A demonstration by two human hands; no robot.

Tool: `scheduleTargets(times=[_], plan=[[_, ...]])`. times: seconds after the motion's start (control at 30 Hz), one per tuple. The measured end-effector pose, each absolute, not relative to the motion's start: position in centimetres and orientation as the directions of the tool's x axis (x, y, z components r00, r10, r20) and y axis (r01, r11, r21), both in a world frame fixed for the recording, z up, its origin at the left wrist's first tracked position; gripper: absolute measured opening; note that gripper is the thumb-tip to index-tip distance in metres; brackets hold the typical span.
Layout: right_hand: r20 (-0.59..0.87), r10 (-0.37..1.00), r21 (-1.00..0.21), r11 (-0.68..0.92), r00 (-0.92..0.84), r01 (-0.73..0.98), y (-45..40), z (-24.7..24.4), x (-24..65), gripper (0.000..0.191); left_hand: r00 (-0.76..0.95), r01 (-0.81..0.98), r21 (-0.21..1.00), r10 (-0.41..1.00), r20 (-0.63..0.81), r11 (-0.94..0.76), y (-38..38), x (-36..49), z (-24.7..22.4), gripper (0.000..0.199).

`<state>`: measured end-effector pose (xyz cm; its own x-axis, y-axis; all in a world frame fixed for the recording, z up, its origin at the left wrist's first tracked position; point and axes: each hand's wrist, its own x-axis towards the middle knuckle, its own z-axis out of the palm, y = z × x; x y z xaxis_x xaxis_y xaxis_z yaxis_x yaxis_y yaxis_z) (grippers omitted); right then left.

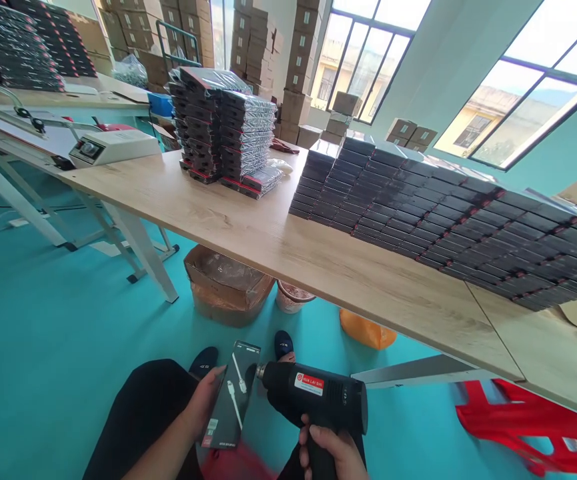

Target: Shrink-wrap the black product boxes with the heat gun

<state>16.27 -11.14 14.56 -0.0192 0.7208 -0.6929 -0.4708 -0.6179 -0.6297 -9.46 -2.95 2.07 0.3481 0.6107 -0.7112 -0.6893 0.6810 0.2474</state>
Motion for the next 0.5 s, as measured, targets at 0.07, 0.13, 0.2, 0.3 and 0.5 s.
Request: scheduleTargets(times=[0.07,0.13,0.2,0.3,0.5], plan=[[-0.704,0.71,-0.613,-0.615,-0.01,-0.495,-10.6,14.8,16.4,0.049,0.359,-0.678,0.251,0.609,-0.707,0.691,-3.0,-9.4,2.1,0.031],[-0.705,0.709,-0.605,-0.609,-0.01,-0.512,-10.1,15.1,16.5,0.05,0.403,-0.66,0.228,0.593,-0.697,0.716,-3.1,-9.3,2.2,0.032],[-0.689,0.725,-0.618,-0.594,-0.009,-0.515,-9.8,15.3,16.4,0.051,0.429,-0.654,0.213,0.587,-0.687,0.726,-3.1,-9.1,2.3,0.031],[-0.653,0.757,-0.66,-0.592,-0.037,-0.462,-9.8,15.7,15.9,0.048,0.39,-0.668,0.244,0.609,-0.69,0.703,-3.1,-8.9,2.4,0.027],[-0.715,0.663,-0.641,-0.748,-0.223,-0.173,-10.5,16.5,14.6,0.042,0.295,-0.701,0.277,0.621,-0.726,0.657,-3.0,-9.3,2.9,0.02]])
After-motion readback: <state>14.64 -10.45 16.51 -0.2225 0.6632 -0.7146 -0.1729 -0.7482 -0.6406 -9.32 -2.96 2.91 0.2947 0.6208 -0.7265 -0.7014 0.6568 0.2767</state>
